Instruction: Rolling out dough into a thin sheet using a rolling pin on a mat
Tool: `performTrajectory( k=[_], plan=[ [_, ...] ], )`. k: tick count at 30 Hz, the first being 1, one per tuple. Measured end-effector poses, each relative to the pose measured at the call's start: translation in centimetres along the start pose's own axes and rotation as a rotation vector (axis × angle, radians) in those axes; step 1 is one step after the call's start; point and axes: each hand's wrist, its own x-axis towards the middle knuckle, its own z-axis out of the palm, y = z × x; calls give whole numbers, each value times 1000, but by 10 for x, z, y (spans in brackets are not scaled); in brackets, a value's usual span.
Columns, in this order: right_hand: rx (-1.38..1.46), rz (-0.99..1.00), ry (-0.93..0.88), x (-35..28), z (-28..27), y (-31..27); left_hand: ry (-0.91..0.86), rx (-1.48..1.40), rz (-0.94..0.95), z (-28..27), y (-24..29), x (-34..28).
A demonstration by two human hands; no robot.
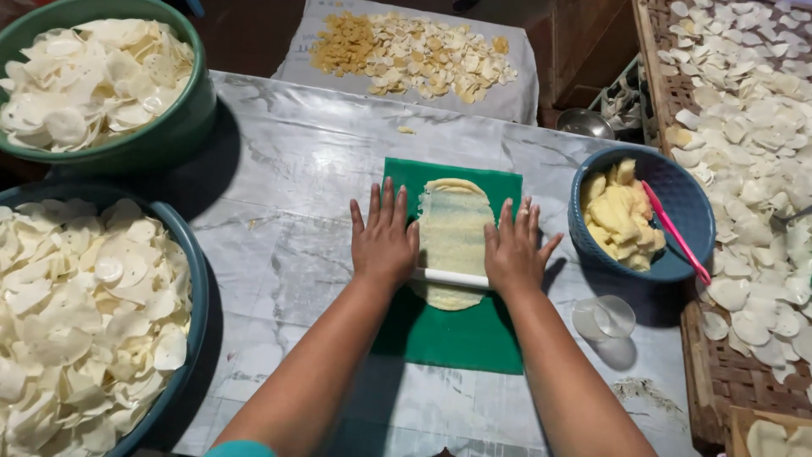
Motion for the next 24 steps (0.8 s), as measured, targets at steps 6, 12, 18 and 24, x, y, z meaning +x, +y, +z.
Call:
performTrajectory(
  k=[6, 12, 18, 24],
  plan=[
    [-89, -35, -52, -27, 9, -8, -71, -7, 18, 14, -3, -21],
    [-151, -128, -83, -81, 0, -6, -29, 42, 55, 28, -8, -80],
    [-90, -362, 268, -150, 7, 14, -42, 72, 77, 45, -18, -133],
    [-109, -326, 198, -140, 16, 21, -111, 24, 51, 30, -14, -124]
  ],
)
